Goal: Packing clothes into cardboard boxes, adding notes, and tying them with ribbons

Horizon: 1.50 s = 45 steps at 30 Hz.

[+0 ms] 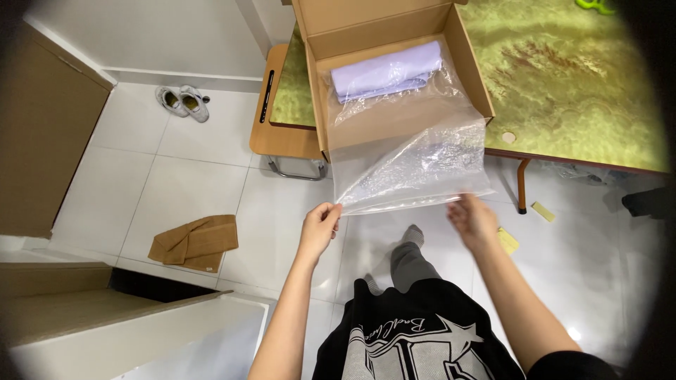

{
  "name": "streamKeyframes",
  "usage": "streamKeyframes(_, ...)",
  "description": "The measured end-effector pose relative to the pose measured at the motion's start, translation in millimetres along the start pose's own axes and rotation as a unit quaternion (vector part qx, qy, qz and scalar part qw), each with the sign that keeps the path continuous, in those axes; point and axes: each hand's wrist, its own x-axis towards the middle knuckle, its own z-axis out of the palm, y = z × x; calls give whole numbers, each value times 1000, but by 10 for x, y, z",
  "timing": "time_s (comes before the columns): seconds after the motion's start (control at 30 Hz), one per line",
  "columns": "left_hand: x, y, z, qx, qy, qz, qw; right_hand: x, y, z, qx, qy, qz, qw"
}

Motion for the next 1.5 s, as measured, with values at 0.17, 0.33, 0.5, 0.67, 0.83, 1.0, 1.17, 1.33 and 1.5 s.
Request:
streamKeyframes(0.17, 35, -30, -65, 92, 10, 42, 995, 309, -364, -389, 3, 64, -64, 996)
streamKeyframes(0.33, -314, 711, 457, 258, 127, 228, 930, 30, -603, -323, -1, 92, -92, 992)
streamKeyframes(0.5, -408, 982, 1395, 334, -14, 399, 854, -347, -758, -229, -25, 93, -105, 990)
streamKeyframes(0.67, -77, 834, 1747, 378, -18, 466, 800, -432, -870, -330, -29, 101, -120, 987)
streamKeyframes(0.83, 138, 923, 1282, 433, -17, 455, 778, -394, -887, -416, -38, 104, -133, 985)
streamKeyframes(1.0, -43, 1373, 742, 399, -82, 365, 837, -292, -813, -359, -67, 150, -185, 969)
streamKeyframes(1.17, -144, 1742, 706, 313, -29, 406, 858, -791, -769, 25, -192, 167, -381, 889)
streamKeyframes(1.33, -172, 1995, 751, 226, -1, 482, 846, -1203, -1006, 690, -346, 37, -602, 718)
streamKeyframes(1.5, -159, 2188, 796, 166, -5, 525, 834, -380, -1019, 1412, -498, -85, -400, 765)
